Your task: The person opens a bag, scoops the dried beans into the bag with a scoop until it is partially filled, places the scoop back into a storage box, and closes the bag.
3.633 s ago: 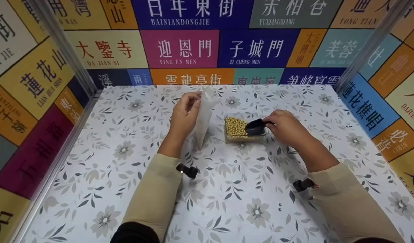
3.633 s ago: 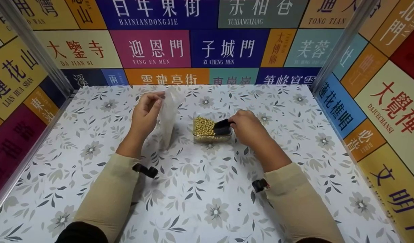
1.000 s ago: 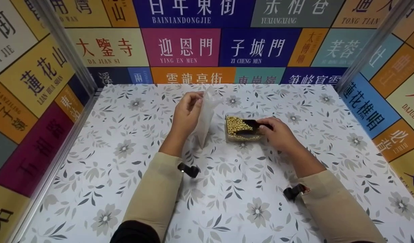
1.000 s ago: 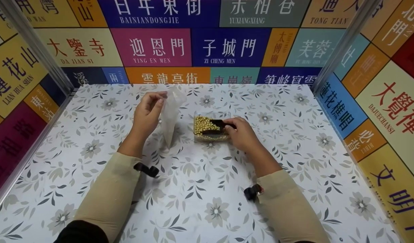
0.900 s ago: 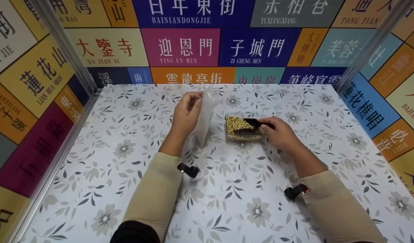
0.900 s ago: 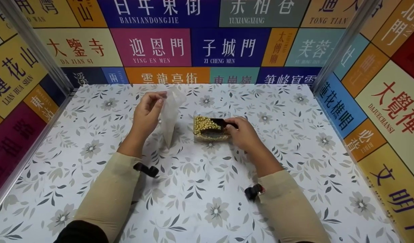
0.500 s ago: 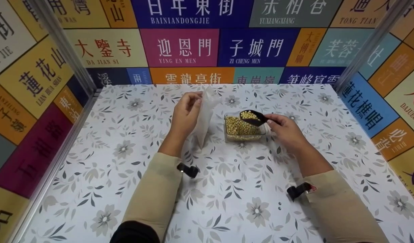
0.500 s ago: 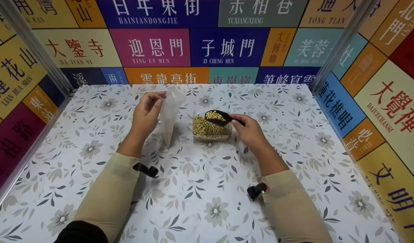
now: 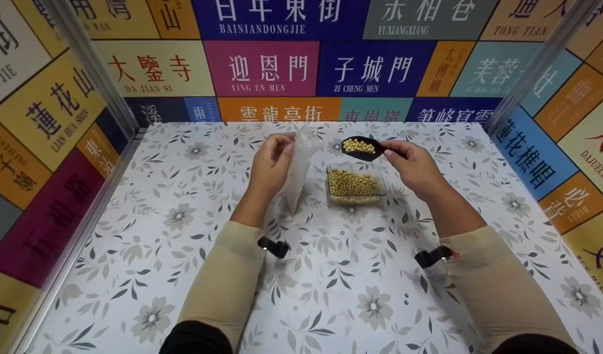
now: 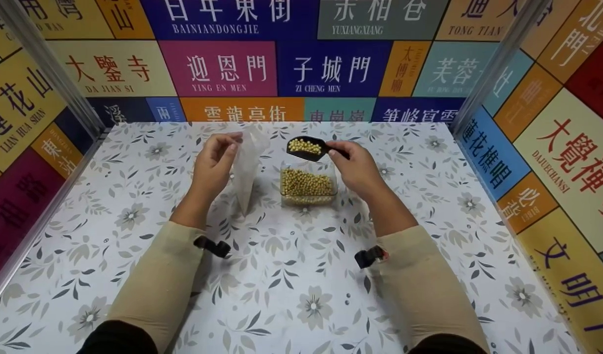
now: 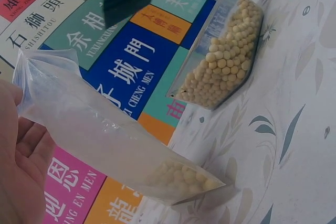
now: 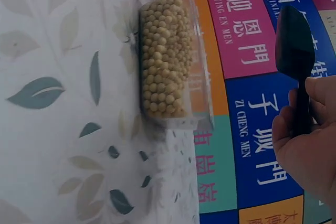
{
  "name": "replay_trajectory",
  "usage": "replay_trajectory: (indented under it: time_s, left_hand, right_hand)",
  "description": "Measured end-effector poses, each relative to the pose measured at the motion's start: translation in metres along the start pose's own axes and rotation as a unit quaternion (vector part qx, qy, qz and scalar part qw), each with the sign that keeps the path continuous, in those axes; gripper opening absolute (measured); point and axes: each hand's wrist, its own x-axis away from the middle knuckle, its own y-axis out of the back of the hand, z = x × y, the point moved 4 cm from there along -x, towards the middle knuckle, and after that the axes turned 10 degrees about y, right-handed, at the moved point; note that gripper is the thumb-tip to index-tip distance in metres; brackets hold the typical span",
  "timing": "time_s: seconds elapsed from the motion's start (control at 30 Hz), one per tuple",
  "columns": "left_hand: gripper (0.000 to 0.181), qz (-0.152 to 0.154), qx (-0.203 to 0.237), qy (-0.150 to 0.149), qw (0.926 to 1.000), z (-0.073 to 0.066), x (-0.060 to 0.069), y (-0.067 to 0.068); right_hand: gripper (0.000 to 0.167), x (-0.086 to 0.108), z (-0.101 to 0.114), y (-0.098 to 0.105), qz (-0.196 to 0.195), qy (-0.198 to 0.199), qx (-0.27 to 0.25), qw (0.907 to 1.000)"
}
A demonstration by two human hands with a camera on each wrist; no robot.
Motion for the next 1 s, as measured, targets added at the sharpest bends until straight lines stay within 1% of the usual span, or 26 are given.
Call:
replay_trajectory:
  time_s: [0.13, 0.23, 0.37, 0.43, 0.47, 0.53, 0.67, 0.7, 0.77, 0.87, 0.93, 1.0]
  left_hand:
    - [0.013, 0.001, -0.001, -0.001, 1.0, 0.0, 0.0, 0.0]
    - [0.013, 0.0, -0.003, 0.001, 1.0, 0.001, 0.0, 0.0]
    - [0.013, -0.001, -0.004, 0.003, 1.0, 0.001, 0.0, -0.001]
    - [0.014, -0.001, -0.007, 0.004, 1.0, 0.0, 0.0, -0.001]
    - [0.014, 0.0, -0.007, 0.004, 1.0, 0.0, 0.0, -0.001]
    - [0.014, 0.002, -0.01, 0.002, 0.9999, 0.0, 0.0, -0.002]
    - [0.016, 0.004, -0.009, -0.005, 0.9999, -0.001, 0.0, -0.002]
    - [0.015, 0.004, -0.007, -0.005, 1.0, -0.001, 0.0, -0.002]
    - [0.015, 0.003, -0.002, -0.007, 1.0, -0.001, 0.0, -0.002]
    - [0.014, 0.0, 0.002, -0.007, 1.0, -0.002, 0.0, -0.001]
    - [0.014, -0.002, 0.002, -0.007, 1.0, -0.002, 0.0, 0.0]
    - [0.014, -0.003, 0.0, -0.008, 1.0, -0.002, 0.0, 0.001]
  right_hand:
    - [0.044, -0.015, 0.025, -0.006, 0.009, 0.023, 0.027, 0.9993]
    - [0.042, -0.026, 0.042, -0.012, 0.016, 0.042, 0.062, 0.9971]
    - [0.039, -0.037, 0.061, -0.023, 0.026, 0.061, 0.109, 0.9918]
    - [0.039, -0.041, 0.069, -0.028, 0.037, 0.067, 0.137, 0.9877]
    - [0.038, -0.043, 0.073, -0.031, 0.043, 0.07, 0.154, 0.9847]
    - [0.038, -0.046, 0.081, -0.036, 0.054, 0.08, 0.196, 0.9758]
    - [0.038, -0.051, 0.099, -0.044, 0.071, 0.109, 0.285, 0.9498]
    - [0.037, -0.051, 0.104, -0.046, 0.073, 0.117, 0.302, 0.9432]
    - [0.036, -0.052, 0.111, -0.048, 0.074, 0.131, 0.326, 0.9334]
    - [0.035, -0.053, 0.119, -0.051, 0.071, 0.148, 0.341, 0.9254]
    - [0.034, -0.052, 0.121, -0.051, 0.068, 0.155, 0.346, 0.9228]
    - [0.034, -0.052, 0.122, -0.052, 0.067, 0.159, 0.346, 0.9222]
